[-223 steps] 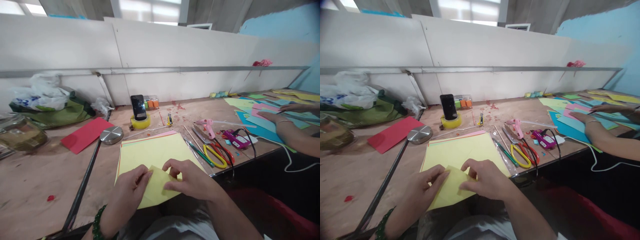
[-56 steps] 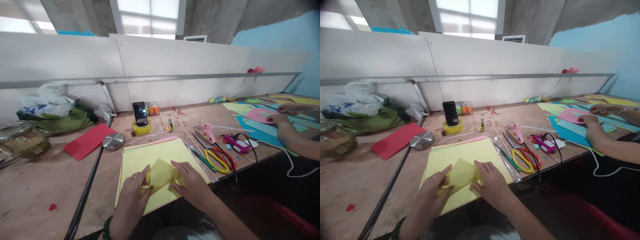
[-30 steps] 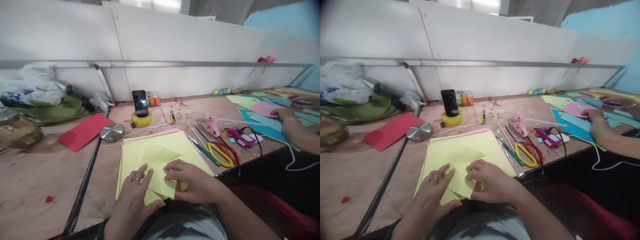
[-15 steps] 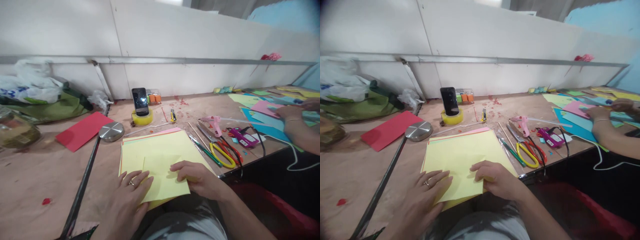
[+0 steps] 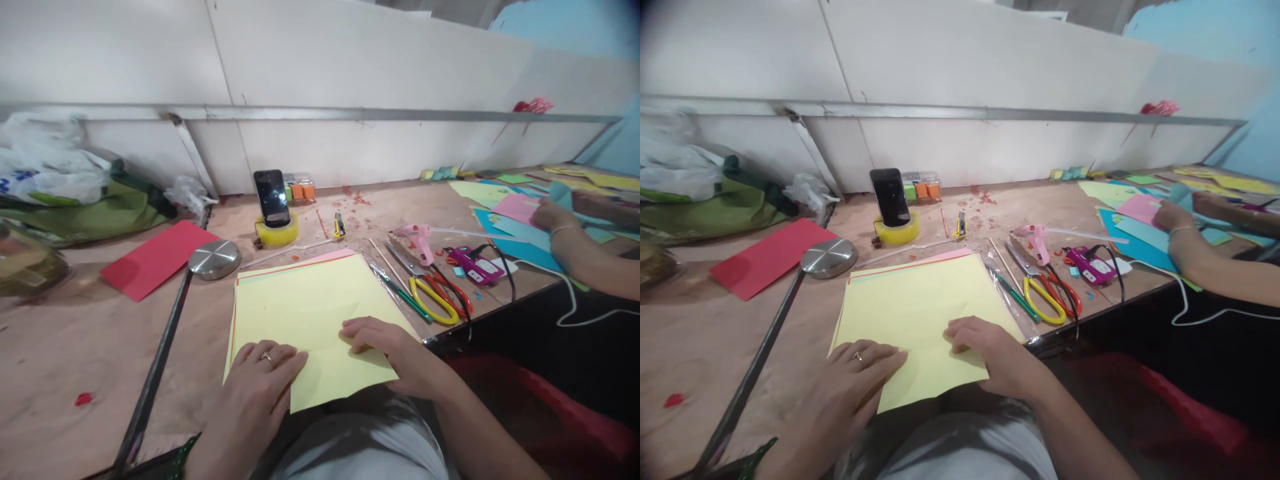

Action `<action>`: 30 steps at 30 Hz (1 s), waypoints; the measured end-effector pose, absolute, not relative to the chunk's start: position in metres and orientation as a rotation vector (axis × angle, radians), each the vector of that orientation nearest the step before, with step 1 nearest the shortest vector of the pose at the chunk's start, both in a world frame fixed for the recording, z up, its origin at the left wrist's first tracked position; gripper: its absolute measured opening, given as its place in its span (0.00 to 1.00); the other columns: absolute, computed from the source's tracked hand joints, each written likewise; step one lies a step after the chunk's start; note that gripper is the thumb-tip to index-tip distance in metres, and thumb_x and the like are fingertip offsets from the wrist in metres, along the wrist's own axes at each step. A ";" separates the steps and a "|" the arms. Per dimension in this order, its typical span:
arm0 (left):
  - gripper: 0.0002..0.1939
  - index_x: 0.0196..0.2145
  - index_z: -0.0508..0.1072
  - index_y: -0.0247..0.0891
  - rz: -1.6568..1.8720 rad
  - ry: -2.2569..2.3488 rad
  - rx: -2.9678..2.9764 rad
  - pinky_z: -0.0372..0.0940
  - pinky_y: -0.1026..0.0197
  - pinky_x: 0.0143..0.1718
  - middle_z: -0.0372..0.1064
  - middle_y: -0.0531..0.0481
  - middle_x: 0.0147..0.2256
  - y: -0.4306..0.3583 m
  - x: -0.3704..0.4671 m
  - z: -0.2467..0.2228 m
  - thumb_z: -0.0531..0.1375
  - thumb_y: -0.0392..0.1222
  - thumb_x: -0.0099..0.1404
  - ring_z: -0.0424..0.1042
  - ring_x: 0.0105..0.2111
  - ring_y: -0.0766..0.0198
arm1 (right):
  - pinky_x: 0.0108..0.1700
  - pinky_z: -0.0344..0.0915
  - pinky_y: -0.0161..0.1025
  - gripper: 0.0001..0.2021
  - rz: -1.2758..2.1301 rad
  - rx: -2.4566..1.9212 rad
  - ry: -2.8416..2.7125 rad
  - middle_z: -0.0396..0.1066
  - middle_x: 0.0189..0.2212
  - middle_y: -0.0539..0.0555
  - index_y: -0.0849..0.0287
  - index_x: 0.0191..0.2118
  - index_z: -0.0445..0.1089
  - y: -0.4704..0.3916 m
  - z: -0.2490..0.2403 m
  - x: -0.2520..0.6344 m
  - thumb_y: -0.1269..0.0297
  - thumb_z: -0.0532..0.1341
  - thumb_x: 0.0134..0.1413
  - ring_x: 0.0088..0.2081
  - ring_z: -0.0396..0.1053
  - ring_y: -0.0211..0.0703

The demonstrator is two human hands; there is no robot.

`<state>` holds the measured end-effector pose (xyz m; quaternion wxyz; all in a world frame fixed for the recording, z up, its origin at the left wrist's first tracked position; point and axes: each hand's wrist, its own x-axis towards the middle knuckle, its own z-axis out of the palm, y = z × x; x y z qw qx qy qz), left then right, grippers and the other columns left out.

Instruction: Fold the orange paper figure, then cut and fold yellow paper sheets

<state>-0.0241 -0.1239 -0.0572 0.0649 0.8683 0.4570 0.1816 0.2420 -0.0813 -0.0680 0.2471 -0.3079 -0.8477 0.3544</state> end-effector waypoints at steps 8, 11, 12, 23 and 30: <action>0.18 0.31 0.73 0.41 0.407 1.475 2.458 0.66 0.55 0.38 0.73 0.48 0.34 -0.110 -0.018 -0.054 0.51 0.22 0.50 0.71 0.37 0.57 | 0.42 0.70 0.41 0.14 0.740 -1.141 -2.078 0.74 0.39 0.56 0.56 0.46 0.68 -0.085 -0.076 0.239 0.73 0.57 0.53 0.40 0.73 0.45; 0.10 0.33 0.70 0.40 0.509 1.587 2.331 0.65 0.58 0.32 0.70 0.51 0.27 -0.104 -0.013 -0.052 0.51 0.30 0.60 0.72 0.31 0.58 | 0.37 0.70 0.39 0.19 0.703 -1.315 -1.958 0.74 0.35 0.54 0.58 0.54 0.63 -0.084 -0.082 0.237 0.67 0.58 0.54 0.35 0.72 0.44; 0.08 0.37 0.69 0.40 0.557 1.636 2.265 0.65 0.59 0.30 0.69 0.53 0.25 -0.102 -0.012 -0.053 0.51 0.34 0.63 0.72 0.28 0.58 | 0.35 0.69 0.39 0.22 0.689 -1.345 -1.946 0.73 0.32 0.53 0.59 0.56 0.61 -0.084 -0.083 0.236 0.65 0.59 0.55 0.33 0.72 0.44; 0.35 0.67 0.40 0.29 0.677 1.761 2.169 0.65 0.59 0.28 0.67 0.53 0.28 -0.096 -0.008 -0.067 0.50 0.37 0.66 0.70 0.27 0.59 | 0.28 0.64 0.37 0.33 0.571 -1.474 -1.870 0.62 0.22 0.44 0.63 0.65 0.48 -0.084 -0.090 0.229 0.66 0.59 0.55 0.23 0.64 0.41; 0.22 0.55 0.68 0.43 0.382 1.562 2.811 0.66 0.49 0.42 0.70 0.41 0.46 -0.118 0.006 -0.061 0.57 0.32 0.63 0.69 0.44 0.50 | 0.43 0.69 0.49 0.15 -0.122 -1.273 -2.149 0.70 0.43 0.64 0.62 0.50 0.68 -0.085 -0.089 0.222 0.72 0.56 0.58 0.44 0.67 0.54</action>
